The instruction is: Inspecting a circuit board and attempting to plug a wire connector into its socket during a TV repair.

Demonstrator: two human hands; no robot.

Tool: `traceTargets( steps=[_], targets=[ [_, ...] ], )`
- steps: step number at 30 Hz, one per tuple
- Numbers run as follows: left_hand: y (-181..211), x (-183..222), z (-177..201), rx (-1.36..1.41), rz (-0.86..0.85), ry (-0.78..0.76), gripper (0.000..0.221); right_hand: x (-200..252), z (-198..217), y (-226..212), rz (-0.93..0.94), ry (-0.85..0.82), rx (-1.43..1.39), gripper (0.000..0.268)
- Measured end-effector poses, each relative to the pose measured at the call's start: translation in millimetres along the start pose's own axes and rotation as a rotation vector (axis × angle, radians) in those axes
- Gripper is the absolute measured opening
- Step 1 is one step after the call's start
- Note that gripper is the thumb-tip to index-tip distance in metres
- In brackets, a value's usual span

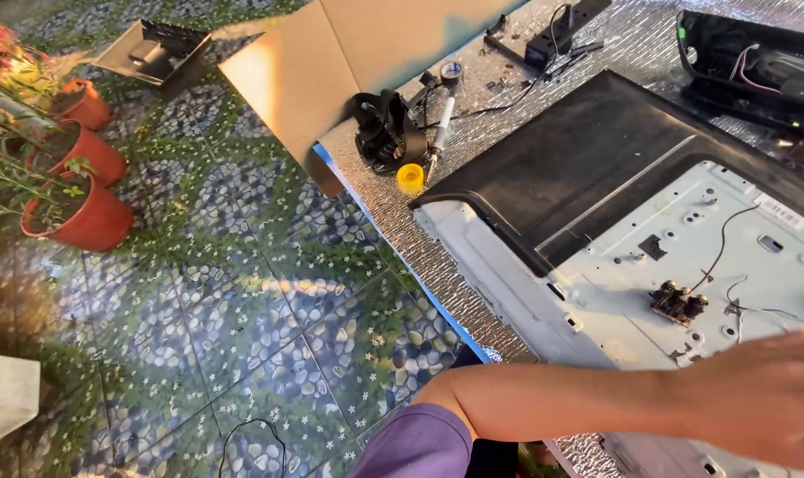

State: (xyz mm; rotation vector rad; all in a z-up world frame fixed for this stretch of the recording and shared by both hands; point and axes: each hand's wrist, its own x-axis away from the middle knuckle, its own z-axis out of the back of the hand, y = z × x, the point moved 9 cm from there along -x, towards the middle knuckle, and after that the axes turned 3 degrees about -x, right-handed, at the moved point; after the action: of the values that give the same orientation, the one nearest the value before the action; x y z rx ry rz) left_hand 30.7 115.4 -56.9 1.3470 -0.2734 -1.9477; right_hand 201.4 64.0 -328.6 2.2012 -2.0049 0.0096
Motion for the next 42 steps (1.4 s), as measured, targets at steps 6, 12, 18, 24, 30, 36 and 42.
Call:
traceTargets(
  steps=[6, 12, 18, 24, 30, 36, 42],
  targets=[
    [26.5, 30.9, -21.0, 0.003, -0.126, -0.142, 0.023, -37.1, -48.8, -12.8, 0.282, -0.005, 0.325, 0.06],
    [99.8, -14.5, 51.2, 0.381, -0.227, -0.237, 0.051, 29.3, -262.6, -21.1, 0.971, 0.002, 0.7, 0.072],
    [114.5, -36.1, 65.0, 0.233, -0.211, -0.219, 0.04, 27.7, -342.4, 56.0, 0.807, -0.004, 1.089, 0.087],
    [115.6, -41.1, 58.0, 0.17, -0.191, -0.242, 0.035, 21.2, -348.3, 57.7, 0.68, -0.145, 0.979, 0.085],
    [109.4, -43.5, 68.4, 0.162, -0.19, -0.163, 0.019, 15.2, -360.6, 76.4, 0.535, -0.199, 0.994, 0.082],
    [98.2, -45.0, 70.6, 0.051, -0.208, -0.134, 0.009, 4.4, -340.3, 79.1, 0.354, -0.119, 1.106, 0.093],
    [99.8, -46.5, 67.9, -0.061, -0.24, -0.223, 0.004, -7.2, -311.0, 80.2, 0.182, -0.116, 1.12, 0.096]
  ],
)
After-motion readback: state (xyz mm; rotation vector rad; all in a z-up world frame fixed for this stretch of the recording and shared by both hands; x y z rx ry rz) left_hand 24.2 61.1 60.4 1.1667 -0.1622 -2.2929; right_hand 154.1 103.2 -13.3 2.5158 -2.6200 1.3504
